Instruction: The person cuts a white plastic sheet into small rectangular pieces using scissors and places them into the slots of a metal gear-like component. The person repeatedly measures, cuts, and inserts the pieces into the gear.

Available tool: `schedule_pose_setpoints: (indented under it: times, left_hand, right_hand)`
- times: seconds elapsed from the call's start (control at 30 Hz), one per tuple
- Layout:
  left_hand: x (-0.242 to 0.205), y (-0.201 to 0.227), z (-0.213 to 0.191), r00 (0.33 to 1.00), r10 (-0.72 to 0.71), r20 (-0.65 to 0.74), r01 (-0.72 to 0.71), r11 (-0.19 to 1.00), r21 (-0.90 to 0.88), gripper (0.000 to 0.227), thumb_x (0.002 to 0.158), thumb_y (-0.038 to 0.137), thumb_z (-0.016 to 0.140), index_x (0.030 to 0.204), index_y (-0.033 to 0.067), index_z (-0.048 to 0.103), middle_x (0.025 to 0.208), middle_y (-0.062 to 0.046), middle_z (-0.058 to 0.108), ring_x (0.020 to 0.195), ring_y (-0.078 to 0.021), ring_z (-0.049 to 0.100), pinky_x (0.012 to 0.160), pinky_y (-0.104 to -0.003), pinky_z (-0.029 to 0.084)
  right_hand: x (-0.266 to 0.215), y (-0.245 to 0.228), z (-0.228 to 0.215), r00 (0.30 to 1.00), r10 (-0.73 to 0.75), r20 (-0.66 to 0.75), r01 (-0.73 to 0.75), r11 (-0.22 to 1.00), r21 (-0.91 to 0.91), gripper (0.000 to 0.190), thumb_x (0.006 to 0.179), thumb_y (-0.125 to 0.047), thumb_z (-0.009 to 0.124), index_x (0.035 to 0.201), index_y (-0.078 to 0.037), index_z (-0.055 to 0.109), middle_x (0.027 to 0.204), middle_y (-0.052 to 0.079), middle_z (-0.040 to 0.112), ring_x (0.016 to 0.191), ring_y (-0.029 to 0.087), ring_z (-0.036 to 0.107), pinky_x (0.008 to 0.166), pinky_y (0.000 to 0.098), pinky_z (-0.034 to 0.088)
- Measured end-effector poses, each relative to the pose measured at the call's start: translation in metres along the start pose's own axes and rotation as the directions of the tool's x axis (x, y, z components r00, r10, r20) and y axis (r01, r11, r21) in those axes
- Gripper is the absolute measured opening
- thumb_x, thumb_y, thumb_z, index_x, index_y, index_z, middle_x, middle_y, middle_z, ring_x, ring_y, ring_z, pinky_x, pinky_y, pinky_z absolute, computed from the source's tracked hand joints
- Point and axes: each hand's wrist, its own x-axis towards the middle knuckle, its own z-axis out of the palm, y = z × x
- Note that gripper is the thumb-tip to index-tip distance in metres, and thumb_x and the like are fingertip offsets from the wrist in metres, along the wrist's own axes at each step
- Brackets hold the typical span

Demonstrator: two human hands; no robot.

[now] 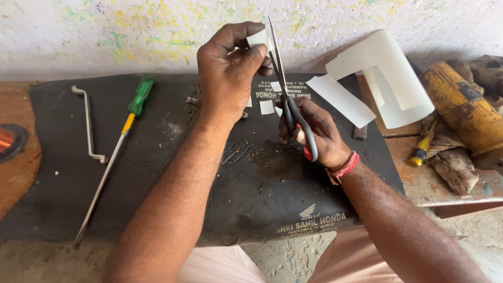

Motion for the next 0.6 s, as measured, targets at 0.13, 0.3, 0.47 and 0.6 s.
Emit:
schedule_pose_setpoints:
  times: [0.13,0.3,0.47,0.6]
  left_hand:
    - [-0.004,-0.001,-0.009,1.0,-0.018,0.009,0.018,0.997,0.076,0.021,0.105,0.0,0.065,0.126,-0.0038,0.067,0.1,-0.011,0.072,0.083,-0.0159,0.074,0.07,-0.033,0.069]
    - [-0.004,-0.004,-0.011,0.999,0.032,-0.006,-0.031,0.988,0.149,0.016,0.103,-0.005,0.066,0.119,-0.0011,0.065,0.095,-0.01,0.071,0.079,-0.0137,0.074,0.067,-0.03,0.068]
    - [-0.004,-0.008,-0.01,0.999,0.047,-0.015,-0.045,0.989,0.139,0.014,0.103,-0.006,0.065,0.116,0.0006,0.064,0.093,-0.009,0.072,0.076,-0.0125,0.074,0.064,-0.028,0.067]
    - [-0.003,-0.012,-0.011,0.998,0.067,-0.003,-0.065,0.986,0.153,0.015,0.103,-0.006,0.065,0.117,0.0012,0.063,0.092,-0.009,0.072,0.076,-0.0124,0.075,0.064,-0.028,0.068]
  right_hand:
    - [-0.001,0.003,0.002,1.0,-0.028,-0.001,0.028,0.999,-0.021,0.08,0.091,-0.047,0.082,0.145,0.003,0.052,0.095,0.006,0.064,0.09,0.016,0.064,0.084,0.0316,0.055]
    - [-0.004,0.006,0.001,1.0,-0.009,-0.017,0.008,0.998,-0.067,0.071,0.09,-0.03,0.085,0.143,0.003,0.053,0.092,0.005,0.064,0.087,0.014,0.064,0.082,0.0307,0.057]
    - [-0.006,0.008,0.003,0.998,0.027,-0.049,-0.03,0.997,-0.069,0.062,0.09,-0.016,0.082,0.142,0.004,0.054,0.095,0.005,0.066,0.086,0.013,0.065,0.08,0.0286,0.057]
    - [-0.005,0.008,0.003,0.994,0.06,-0.086,-0.071,0.988,-0.135,0.059,0.089,-0.01,0.08,0.141,0.003,0.054,0.092,0.005,0.068,0.083,0.011,0.066,0.075,0.0263,0.056]
